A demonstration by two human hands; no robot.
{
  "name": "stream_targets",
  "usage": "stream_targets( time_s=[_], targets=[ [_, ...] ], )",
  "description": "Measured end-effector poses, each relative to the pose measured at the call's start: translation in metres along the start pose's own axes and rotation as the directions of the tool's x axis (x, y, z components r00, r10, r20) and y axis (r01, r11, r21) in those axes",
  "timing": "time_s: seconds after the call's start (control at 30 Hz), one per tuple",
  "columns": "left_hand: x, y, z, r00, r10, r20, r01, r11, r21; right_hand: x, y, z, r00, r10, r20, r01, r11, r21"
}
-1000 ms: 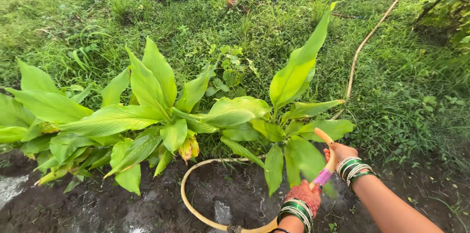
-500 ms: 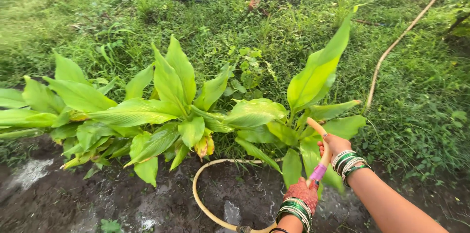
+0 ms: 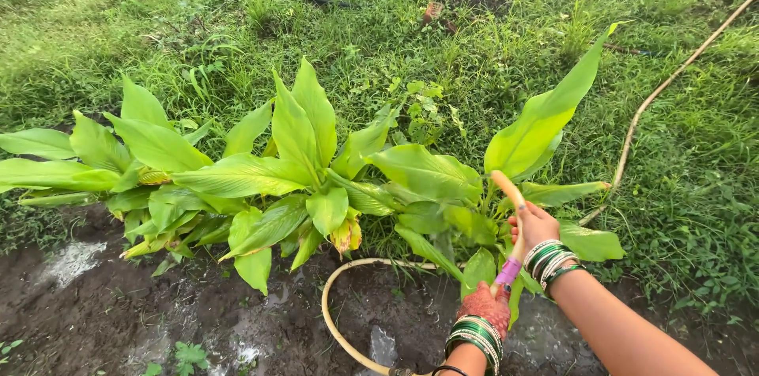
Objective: The person waters a row of plants by holding a hose and directing the water flow toward the base of each plant.
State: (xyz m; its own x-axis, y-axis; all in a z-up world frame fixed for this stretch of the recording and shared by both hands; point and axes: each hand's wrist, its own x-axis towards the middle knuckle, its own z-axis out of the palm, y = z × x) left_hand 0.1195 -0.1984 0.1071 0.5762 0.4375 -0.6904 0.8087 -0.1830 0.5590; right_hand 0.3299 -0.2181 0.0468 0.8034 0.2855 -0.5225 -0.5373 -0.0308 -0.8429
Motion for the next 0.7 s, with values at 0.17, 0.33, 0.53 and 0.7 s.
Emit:
stream_targets(
  time_s=[0.17, 0.33, 0.53, 0.7],
  targets=[
    [0.018, -0.004, 0.016, 0.999, 0.043, -0.023, -0.043, 0.999, -0.012, 0.008, -0.003, -0.013, 0.999, -0.041, -0.035, 0.04, 0.999, -0.027],
    [0.041, -0.002, 0.033, 0.996, 0.068, -0.057, -0.071, 0.995, -0.068, 0.012, -0.009, -0.01, 0.987, -0.125, -0.103, 0.118, 0.99, -0.075],
    [0.034, 0.014, 0.008, 0.996, 0.031, -0.081, -0.048, 0.977, -0.209, 0.037, -0.021, -0.002, 0.993, -0.111, -0.035, 0.113, 0.993, 0.038],
    [0.031, 0.029, -0.004, 0.985, 0.014, -0.174, -0.051, 0.977, -0.208, 0.041, -0.05, 0.015, 0.962, 0.112, 0.248, -0.143, 0.983, 0.111]
  ],
)
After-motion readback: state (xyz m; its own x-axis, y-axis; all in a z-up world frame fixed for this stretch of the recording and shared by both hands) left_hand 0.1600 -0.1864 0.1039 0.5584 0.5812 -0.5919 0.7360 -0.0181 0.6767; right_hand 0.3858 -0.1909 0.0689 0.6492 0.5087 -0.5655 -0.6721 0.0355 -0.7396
